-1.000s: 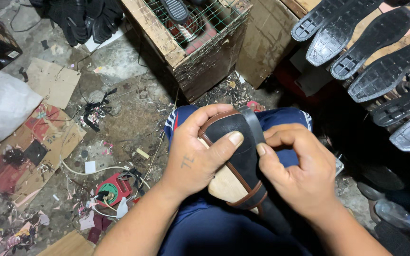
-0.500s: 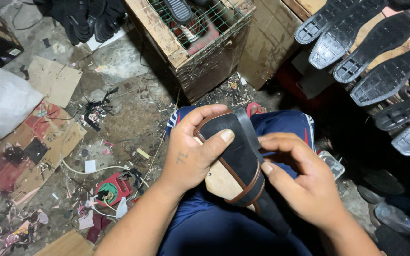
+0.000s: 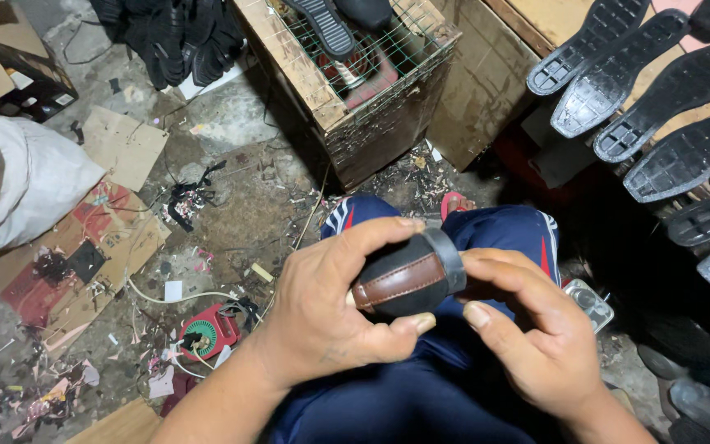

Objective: The person sits on the floor holding a shoe on their lap and repeatedly scrapes and smooths the edge of the shoe sole using a hand scraping tool, rotating the shoe to work around the sole. They briefly press and feel the sole edge with their fingers before continuing to scrape.

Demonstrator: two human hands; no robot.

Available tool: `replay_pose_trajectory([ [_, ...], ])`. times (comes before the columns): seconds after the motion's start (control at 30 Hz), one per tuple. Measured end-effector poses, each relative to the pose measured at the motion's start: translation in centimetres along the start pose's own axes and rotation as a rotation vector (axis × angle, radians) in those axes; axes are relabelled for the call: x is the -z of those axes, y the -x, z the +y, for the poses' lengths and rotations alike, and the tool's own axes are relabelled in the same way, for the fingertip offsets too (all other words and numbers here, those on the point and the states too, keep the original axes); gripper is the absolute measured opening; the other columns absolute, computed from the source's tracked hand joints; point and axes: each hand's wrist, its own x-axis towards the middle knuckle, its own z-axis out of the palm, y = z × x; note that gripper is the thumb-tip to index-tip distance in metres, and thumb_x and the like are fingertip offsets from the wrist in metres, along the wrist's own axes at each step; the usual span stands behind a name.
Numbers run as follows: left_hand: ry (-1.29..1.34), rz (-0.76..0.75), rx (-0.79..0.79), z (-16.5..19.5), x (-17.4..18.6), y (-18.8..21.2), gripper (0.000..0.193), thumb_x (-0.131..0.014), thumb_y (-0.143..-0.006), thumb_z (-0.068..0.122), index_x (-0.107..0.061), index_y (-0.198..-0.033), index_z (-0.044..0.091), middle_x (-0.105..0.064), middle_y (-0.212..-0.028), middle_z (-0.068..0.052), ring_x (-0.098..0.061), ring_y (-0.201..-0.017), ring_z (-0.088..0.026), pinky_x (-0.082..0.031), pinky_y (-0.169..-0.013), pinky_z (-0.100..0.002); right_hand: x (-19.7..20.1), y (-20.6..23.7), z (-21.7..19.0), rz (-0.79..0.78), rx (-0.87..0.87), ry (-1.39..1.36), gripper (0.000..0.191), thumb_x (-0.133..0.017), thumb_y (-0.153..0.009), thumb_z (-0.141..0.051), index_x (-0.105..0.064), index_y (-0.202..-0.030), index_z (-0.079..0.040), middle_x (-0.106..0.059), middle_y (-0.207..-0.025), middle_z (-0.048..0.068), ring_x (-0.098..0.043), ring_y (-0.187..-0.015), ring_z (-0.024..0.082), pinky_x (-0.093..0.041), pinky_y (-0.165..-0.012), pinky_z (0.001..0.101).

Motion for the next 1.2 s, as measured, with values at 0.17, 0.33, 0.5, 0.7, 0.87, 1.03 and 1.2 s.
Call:
replay_pose_trajectory([
  [0.17, 0.029, -0.030, 0.104, -0.4, -0.6, 1.1, 0.072, -0.090, -0.072, 0.028, -0.057, -0.133, 0.008, -0.074, -0.120, -0.008, -0.078, -0.104, -0.027, -0.062, -0.092, -0.035, -0.6, -0.3, -0.3, -0.039, -0.053, 0.039, 0.029, -0.065, -0.095, -0.005, -0.068, -0.122, 0.001, -0.071, -0.124, 0.013, -0.070, -0.115, 0.023, -0.052, -0.103, 0.0334],
  [0.33, 0.051, -0.027, 0.090, 0.1, -0.3, 1.4, 0.072, -0.087, -0.074, 0.023, -0.056, -0.136, 0.005, -0.068, -0.129, -0.013, -0.074, -0.114, -0.029, -0.060, -0.099, -0.036, -1.4, -0.2, -0.3, -0.002, -0.064, -0.012, 0.032, -0.065, -0.094, -0.005, -0.064, -0.125, 0.002, -0.066, -0.124, 0.014, -0.066, -0.113, 0.021, -0.051, -0.101, 0.0324],
  [0.5, 0.069, -0.134, 0.138, 1.3, 0.4, 1.3, 0.065, -0.085, -0.077, 0.020, -0.058, -0.134, 0.005, -0.065, -0.132, -0.013, -0.070, -0.118, -0.031, -0.058, -0.098, -0.036, -1.7, -0.1, -0.4, -0.013, -0.062, -0.023, 0.038, -0.066, -0.093, -0.005, -0.062, -0.130, 0.003, -0.065, -0.119, 0.011, -0.065, -0.105, 0.019, -0.052, -0.094, 0.0307],
  [0.7, 0.040, -0.096, 0.085, 2.2, -0.7, 2.0, 0.064, -0.087, -0.076, 0.019, -0.058, -0.130, 0.003, -0.064, -0.132, -0.016, -0.068, -0.121, -0.035, -0.057, -0.102, -0.039, -2.4, 0.6, -0.1, 0.003, 0.068, 0.103, 0.045, -0.064, -0.092, -0.006, -0.059, -0.136, 0.002, -0.062, -0.113, 0.010, -0.060, -0.101, 0.018, -0.050, -0.092, 0.0284],
  [0.87, 0.025, -0.078, 0.033, 2.0, -1.5, 2.9, 0.064, -0.088, -0.075, 0.019, -0.058, -0.129, 0.002, -0.065, -0.133, -0.017, -0.068, -0.123, -0.035, -0.056, -0.105, -0.041, -2.7, 1.5, 1.0, 0.008, 0.119, 0.062, 0.039, -0.066, -0.094, -0.007, -0.059, -0.132, 0.000, -0.059, -0.105, 0.007, -0.056, -0.095, 0.016, -0.047, -0.089, 0.0277],
  [1.03, 0.004, -0.065, -0.005, 1.7, -1.9, 3.4, 0.062, -0.087, -0.077, 0.017, -0.058, -0.129, 0.002, -0.066, -0.132, -0.017, -0.068, -0.124, -0.035, -0.056, -0.109, -0.042, -3.1, 1.8, 2.1, 0.037, 0.083, -0.002, 0.028, -0.066, -0.096, -0.005, -0.060, -0.123, -0.002, -0.057, -0.101, 0.005, -0.054, -0.088, 0.012, -0.046, -0.082, 0.0260],
  [1.2, 0.005, -0.033, 0.027, 1.9, -2.3, 3.0, 0.061, -0.088, -0.076, 0.017, -0.059, -0.127, 0.001, -0.067, -0.130, -0.017, -0.070, -0.122, -0.034, -0.057, -0.106, -0.041, -2.8, 0.9, 1.8, 0.058, -0.054, -0.060, 0.019, -0.066, -0.099, -0.003, -0.063, -0.118, -0.003, -0.058, -0.099, 0.006, -0.056, -0.090, 0.013, -0.048, -0.082, 0.0268],
])
